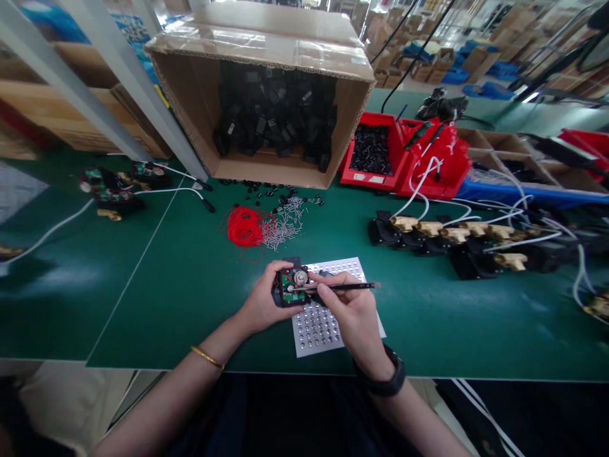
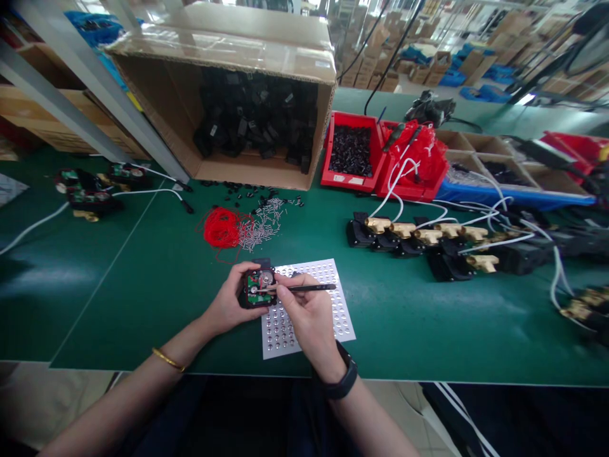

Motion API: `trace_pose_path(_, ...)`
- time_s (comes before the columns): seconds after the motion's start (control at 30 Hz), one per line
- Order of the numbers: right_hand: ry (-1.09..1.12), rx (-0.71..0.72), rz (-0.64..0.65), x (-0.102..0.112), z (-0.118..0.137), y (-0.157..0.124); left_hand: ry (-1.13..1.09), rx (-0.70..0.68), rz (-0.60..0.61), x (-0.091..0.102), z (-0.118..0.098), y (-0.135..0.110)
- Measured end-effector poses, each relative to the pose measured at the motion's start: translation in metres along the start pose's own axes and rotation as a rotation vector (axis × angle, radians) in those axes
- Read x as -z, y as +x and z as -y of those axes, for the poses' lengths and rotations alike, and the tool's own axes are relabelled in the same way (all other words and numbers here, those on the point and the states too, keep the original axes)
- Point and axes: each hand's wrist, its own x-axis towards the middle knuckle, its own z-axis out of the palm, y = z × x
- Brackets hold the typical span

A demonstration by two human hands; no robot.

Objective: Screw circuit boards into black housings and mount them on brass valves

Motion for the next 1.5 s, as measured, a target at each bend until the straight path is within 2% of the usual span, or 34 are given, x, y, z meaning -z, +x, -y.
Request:
trace_pose_path(0.13,-0.035,-0.02,-0.002,-0.001,0.004,0.001,-0.031,0.026,-0.001,0.0,0.002,-0.001)
trace_pose_path(0.37,-0.112,-0.022,0.117,0.004,0.018,0.01,-0.053,0.005,-0.031,-0.004,0.008,-0.003)
trace_pose_path(0.7,-0.399,0.085,0.177,-0.004,0.029,0.01,-0.024,-0.024,-0.032,-0.004,0.01,-0.004)
trace_pose_path(0.83,-0.52,0.228,0.186,-0.001,0.038,0.007,-0.029,-0.021,-0.042,-0.003,0.01,-0.004)
trace_pose_path(0.9,-0.485,0.313,0.124,0.013,0.045,0.005,-0.04,0.005,-0.046,-0.003,0.008,-0.005)
trace_pose_path(1.0,-0.364,0.359,-0.125,0.043,0.044,0.004,-0.069,0.057,-0.035,-0.003,0.006,-0.005)
trace_pose_path(1.07,-0.503,0.307,-0.233,0.058,0.033,0.004,-0.093,0.076,-0.026,-0.003,0.005,-0.005)
trace_pose_path(1.13,-0.849,0.214,-0.213,0.059,0.016,0.003,-0.113,0.088,-0.029,-0.004,0.006,-0.004)
trace_pose_path(1.23,-1.307,0.135,-0.073,0.039,-0.01,0.0,-0.129,0.109,-0.034,-0.004,0.007,-0.005)
trace_pose_path(1.3,-1.415,0.114,-0.031,0.024,-0.019,-0.001,-0.126,0.108,-0.037,-0.003,0.005,-0.006)
trace_pose_path(1.37,-1.376,0.086,-0.039,0.018,-0.021,-0.001,-0.093,0.089,-0.072,0.001,-0.002,-0.008)
trace_pose_path(1.4,-1.289,0.084,-0.046,0.019,-0.019,0.0,-0.051,0.081,-0.102,0.003,-0.008,-0.01)
trace_pose_path(1.5,-0.735,0.077,0.005,0.029,-0.013,0.003,0.203,0.051,-0.162,0.007,-0.03,-0.015)
